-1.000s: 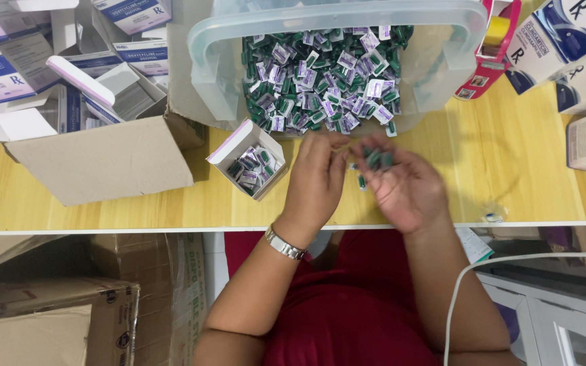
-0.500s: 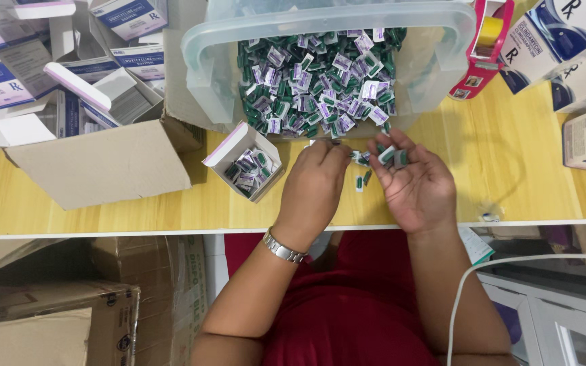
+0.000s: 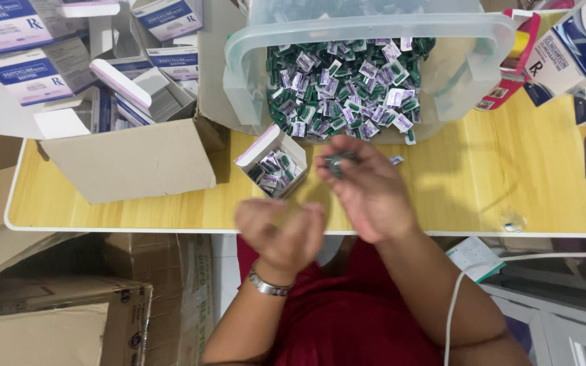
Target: The person sorts small green and white wrapped items from a large plastic bin and places them into a small white cardboard box. They handle the items one by one, occasionally adjusting their position on the table before placing them inside the box.
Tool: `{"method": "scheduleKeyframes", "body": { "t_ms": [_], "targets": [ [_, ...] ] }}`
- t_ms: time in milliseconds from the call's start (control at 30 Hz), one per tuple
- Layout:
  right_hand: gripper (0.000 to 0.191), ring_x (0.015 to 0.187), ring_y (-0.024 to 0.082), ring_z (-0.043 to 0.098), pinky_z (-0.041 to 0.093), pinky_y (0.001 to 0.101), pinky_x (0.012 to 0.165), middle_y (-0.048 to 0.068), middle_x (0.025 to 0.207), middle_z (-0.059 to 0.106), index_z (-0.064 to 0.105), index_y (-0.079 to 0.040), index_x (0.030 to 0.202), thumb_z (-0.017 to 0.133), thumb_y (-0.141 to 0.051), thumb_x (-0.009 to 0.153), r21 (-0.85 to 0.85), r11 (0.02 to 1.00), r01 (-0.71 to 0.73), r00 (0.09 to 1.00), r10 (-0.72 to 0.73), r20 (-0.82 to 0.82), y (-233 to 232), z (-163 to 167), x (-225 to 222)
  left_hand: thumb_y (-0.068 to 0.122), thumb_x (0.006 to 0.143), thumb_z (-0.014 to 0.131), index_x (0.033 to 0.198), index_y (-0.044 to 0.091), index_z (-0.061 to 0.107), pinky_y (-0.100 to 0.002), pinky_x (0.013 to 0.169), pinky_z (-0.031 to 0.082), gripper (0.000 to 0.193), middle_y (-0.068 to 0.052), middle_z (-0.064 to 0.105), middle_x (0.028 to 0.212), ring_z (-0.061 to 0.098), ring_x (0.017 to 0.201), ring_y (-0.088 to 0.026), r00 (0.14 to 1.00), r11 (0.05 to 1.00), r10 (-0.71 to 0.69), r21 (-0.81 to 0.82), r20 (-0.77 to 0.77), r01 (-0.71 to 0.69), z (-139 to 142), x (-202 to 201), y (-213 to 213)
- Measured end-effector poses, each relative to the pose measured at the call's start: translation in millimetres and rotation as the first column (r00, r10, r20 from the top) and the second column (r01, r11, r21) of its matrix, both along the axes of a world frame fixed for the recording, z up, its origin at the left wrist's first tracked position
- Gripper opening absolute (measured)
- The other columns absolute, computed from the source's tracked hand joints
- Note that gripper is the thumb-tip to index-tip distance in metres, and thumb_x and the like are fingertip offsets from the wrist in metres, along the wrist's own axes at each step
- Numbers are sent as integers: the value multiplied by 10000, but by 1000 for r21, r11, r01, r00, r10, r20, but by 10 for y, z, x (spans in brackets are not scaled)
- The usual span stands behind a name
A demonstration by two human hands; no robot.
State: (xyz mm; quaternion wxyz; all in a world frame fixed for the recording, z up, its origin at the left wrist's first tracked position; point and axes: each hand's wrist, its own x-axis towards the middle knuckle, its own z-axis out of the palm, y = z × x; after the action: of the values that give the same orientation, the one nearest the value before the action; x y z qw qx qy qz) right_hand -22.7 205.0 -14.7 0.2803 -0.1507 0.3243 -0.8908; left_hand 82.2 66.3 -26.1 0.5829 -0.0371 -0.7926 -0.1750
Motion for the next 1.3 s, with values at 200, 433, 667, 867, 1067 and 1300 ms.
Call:
{"method": "scheduleKeyframes", "body": {
  "t_ms": [200,433,667,867,1067,1300],
  "targets": [
    [293,1248,290,656,546,403,1107,128,1283,651,690,-63,1194,560,67,966,464,732,499,513,183,-839,-702,127,76,93,810,832,1493,128,277,-542,1253,361,880,-237,239,1571,285,1527,-422,956,875,-137,484,260,-6,-213,-54,-225],
    [410,1358,432,527,445,484,1138,192,1404,579,682,-69,1259,640,66,874,255,694,674,159,201,-966,-648,111,200,133,851,870,1479,127,255,-490,1204,410,878,-239,204,1596,276,1519,-398,955,869,-129,494,266,-20,-301,-107,-294],
    [396,1218,338,610,498,447,1054,139,1274,675,682,-46,1256,701,-29,861,337,489,805,234,261,-937,593,164,-312,273,807,906,1402,136,350,-517,1179,356,825,-154,263,1508,284,1451,-341,997,988,25,148,80,-37,-359,-48,-220],
    [667,1181,378,574,474,450,1019,174,1332,651,657,3,1282,874,-250,704,439,400,805,248,446,-860,964,187,-319,96,986,768,1362,107,563,-450,1128,491,428,-135,576,1331,569,1268,-324,869,935,-350,79,350,345,-205,-221,93],
    [523,1135,398,571,451,457,1005,168,1254,673,688,13,1164,839,-215,718,458,389,799,254,472,-844,857,-12,-374,41,886,654,1420,-30,516,-430,1094,471,556,-241,571,1378,561,1235,-378,682,896,-392,90,618,434,75,-630,417],
    [286,1098,360,608,487,444,968,139,1168,700,716,-10,1066,778,-105,804,484,427,764,306,420,-854,921,-101,-390,11,858,604,1313,-40,563,-416,1017,498,459,-214,612,1264,583,1128,-347,679,915,-284,-21,676,404,61,-788,517]
  ]
}}
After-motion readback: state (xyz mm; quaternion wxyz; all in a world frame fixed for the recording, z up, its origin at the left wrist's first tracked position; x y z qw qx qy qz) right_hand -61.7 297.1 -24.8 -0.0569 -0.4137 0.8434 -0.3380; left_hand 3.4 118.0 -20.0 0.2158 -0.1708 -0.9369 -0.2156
